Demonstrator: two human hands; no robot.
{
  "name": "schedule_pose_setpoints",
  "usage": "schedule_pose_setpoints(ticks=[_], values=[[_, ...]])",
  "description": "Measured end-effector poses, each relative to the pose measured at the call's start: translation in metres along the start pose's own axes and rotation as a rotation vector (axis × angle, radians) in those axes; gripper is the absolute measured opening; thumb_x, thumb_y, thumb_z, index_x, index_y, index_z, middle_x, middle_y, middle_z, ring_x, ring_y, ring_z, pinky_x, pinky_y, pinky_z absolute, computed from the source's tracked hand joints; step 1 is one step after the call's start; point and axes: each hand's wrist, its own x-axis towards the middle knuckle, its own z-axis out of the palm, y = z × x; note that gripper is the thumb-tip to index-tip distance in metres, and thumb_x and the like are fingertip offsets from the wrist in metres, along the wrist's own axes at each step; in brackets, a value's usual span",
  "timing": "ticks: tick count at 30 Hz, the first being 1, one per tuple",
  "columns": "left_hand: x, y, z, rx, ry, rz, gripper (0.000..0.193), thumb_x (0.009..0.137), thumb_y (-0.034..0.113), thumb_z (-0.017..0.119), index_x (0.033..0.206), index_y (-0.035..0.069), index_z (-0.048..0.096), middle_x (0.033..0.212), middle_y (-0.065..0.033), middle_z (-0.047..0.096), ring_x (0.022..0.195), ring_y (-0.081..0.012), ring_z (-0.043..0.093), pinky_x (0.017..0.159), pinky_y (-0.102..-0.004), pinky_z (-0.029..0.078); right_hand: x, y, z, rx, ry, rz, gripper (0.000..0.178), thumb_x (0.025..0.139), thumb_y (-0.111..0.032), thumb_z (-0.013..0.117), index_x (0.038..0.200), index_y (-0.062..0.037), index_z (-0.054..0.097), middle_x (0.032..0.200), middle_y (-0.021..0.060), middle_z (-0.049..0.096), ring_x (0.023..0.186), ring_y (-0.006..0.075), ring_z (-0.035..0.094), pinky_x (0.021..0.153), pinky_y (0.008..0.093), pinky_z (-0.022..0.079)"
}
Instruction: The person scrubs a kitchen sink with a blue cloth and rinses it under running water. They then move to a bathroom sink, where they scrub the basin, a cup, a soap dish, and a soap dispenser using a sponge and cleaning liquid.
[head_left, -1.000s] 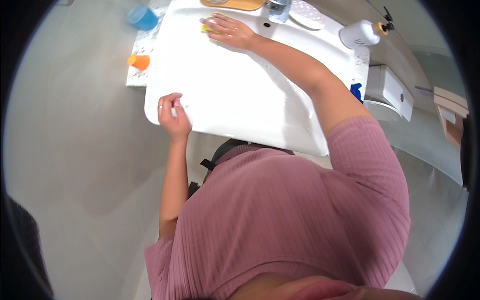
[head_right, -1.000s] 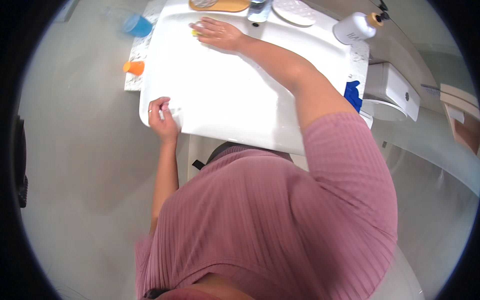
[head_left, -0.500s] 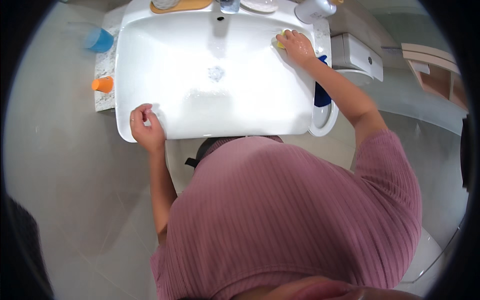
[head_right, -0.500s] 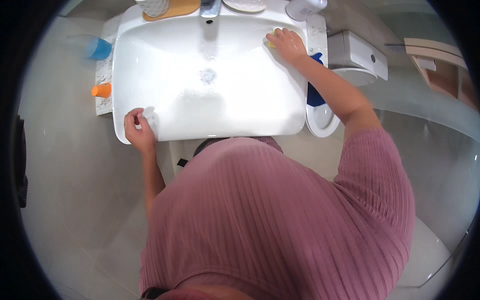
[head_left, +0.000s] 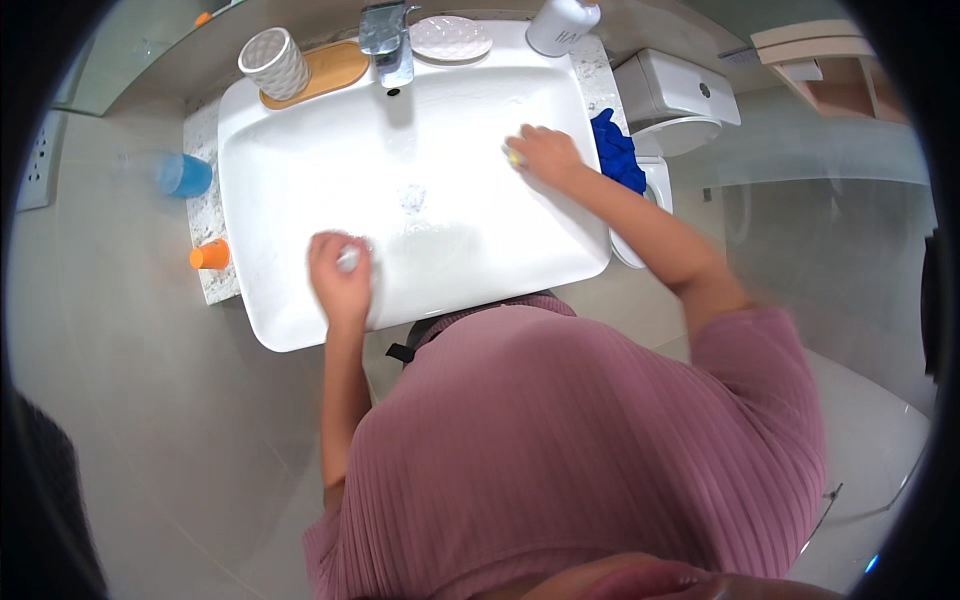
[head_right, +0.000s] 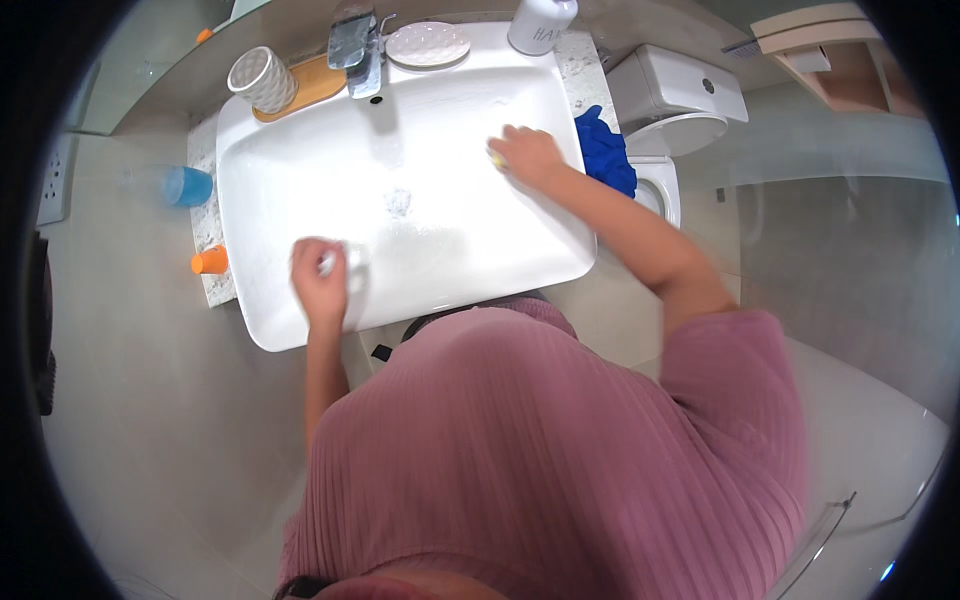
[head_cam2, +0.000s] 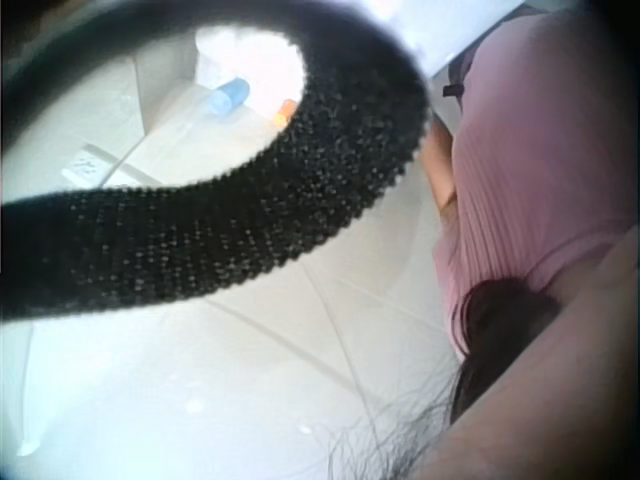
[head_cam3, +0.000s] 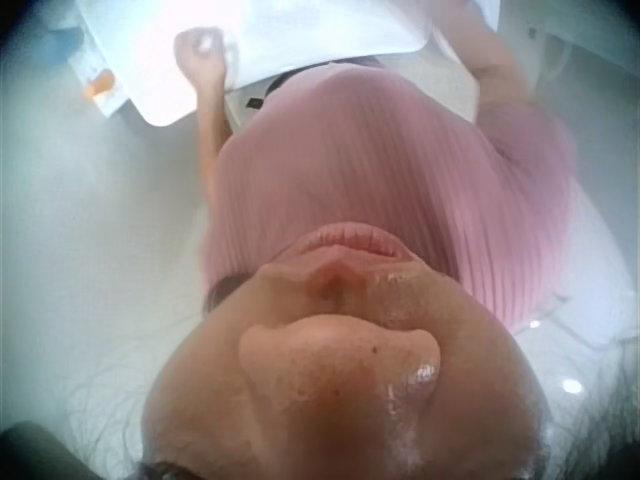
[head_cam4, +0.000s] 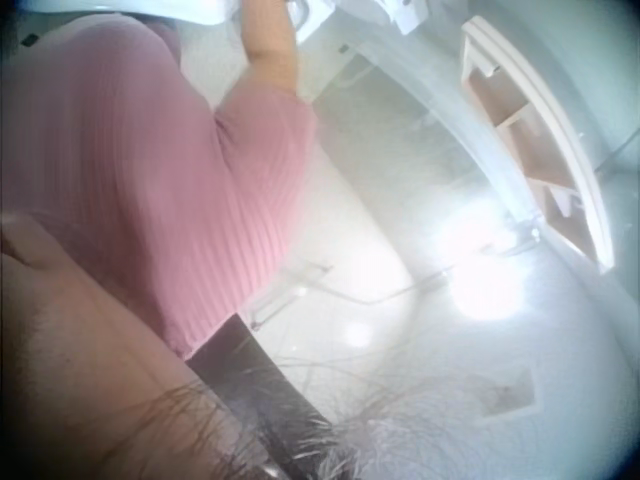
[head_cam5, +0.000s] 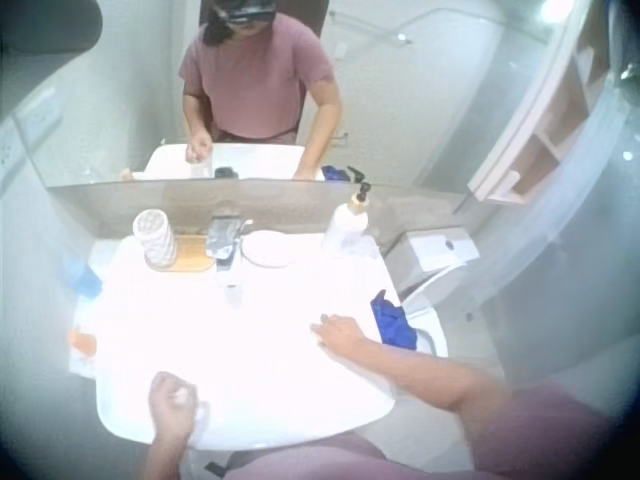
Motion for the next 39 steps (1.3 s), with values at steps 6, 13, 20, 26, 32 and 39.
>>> schedule_pose_setpoints(ticks=[6, 13, 20, 26, 32, 39], values=[[0.112, 0.047, 0.145, -0.618, -0.158, -0.357, 0.024, 0.077, 0.015, 0.070, 0.088, -0.002, 0.057, 0.076, -0.0085, 0.059, 0.069, -0.0133, 0.058, 0.066, -0.0292, 0.048, -0.050, -0.097, 0.024, 0.418, -0.174, -0.137, 0.040, 0.076, -0.033, 0.068, 0.111, -0.0163, 0.056, 0.103, 0.0110, 0.057, 0.092, 0.0284, 0.061, 0.076, 0.0413, 0.050], [0.209, 0.074, 0.224, -0.589, 0.289, -0.737, 0.040, 0.076, 0.021, 0.073, 0.100, -0.003, 0.053, 0.095, -0.0154, 0.061, 0.083, -0.0257, 0.062, 0.074, -0.0356, 0.049, -0.033, -0.019, -0.025, 0.140, -0.153, 0.007, 0.036, 0.068, -0.029, 0.074, 0.098, -0.0148, 0.058, 0.093, 0.0081, 0.059, 0.084, 0.0256, 0.063, 0.067, 0.0394, 0.050], [0.219, 0.088, 0.212, -0.350, 0.398, -0.717, 0.036, 0.070, 0.014, 0.070, 0.097, -0.002, 0.054, 0.090, -0.0114, 0.060, 0.080, -0.0257, 0.060, 0.075, -0.0352, 0.047, -0.024, -0.020, -0.013, 0.233, -0.152, -0.003, 0.037, 0.070, -0.030, 0.074, 0.098, -0.0135, 0.057, 0.092, 0.0093, 0.058, 0.086, 0.0255, 0.062, 0.066, 0.0382, 0.050], [0.174, 0.088, 0.194, -0.490, 0.363, -0.701, 0.030, 0.067, 0.012, 0.065, 0.089, 0.001, 0.048, 0.085, -0.0091, 0.053, 0.067, -0.0212, 0.050, 0.066, -0.0335, 0.043, -0.032, -0.014, -0.010, 0.183, 0.093, -0.051, 0.037, 0.067, -0.026, 0.074, 0.098, -0.0131, 0.059, 0.097, 0.0096, 0.054, 0.098, 0.0264, 0.051, 0.082, 0.0377, 0.039], [0.129, 0.082, 0.200, -1.054, 0.181, -0.785, 0.015, 0.087, 0.001, 0.050, 0.102, -0.002, 0.048, 0.105, -0.0141, 0.058, 0.097, -0.0212, 0.060, 0.087, -0.0327, 0.050, -0.044, -0.019, 0.019, 0.030, 0.230, -0.023, 0.035, 0.067, -0.019, 0.071, 0.100, -0.0134, 0.060, 0.107, 0.0152, 0.050, 0.101, 0.0313, 0.046, 0.083, 0.0404, 0.036], [0.076, 0.046, 0.168, -1.146, -0.043, -0.760, 0.031, 0.096, 0.005, 0.039, 0.126, -0.004, 0.043, 0.118, -0.0160, 0.056, 0.106, -0.0241, 0.057, 0.090, -0.0347, 0.048, -0.025, -0.023, -0.026, 0.681, 0.334, 0.049, 0.046, 0.073, -0.016, 0.070, 0.117, -0.0177, 0.058, 0.123, 0.0172, 0.048, 0.111, 0.0370, 0.045, 0.097, 0.0451, 0.035]])
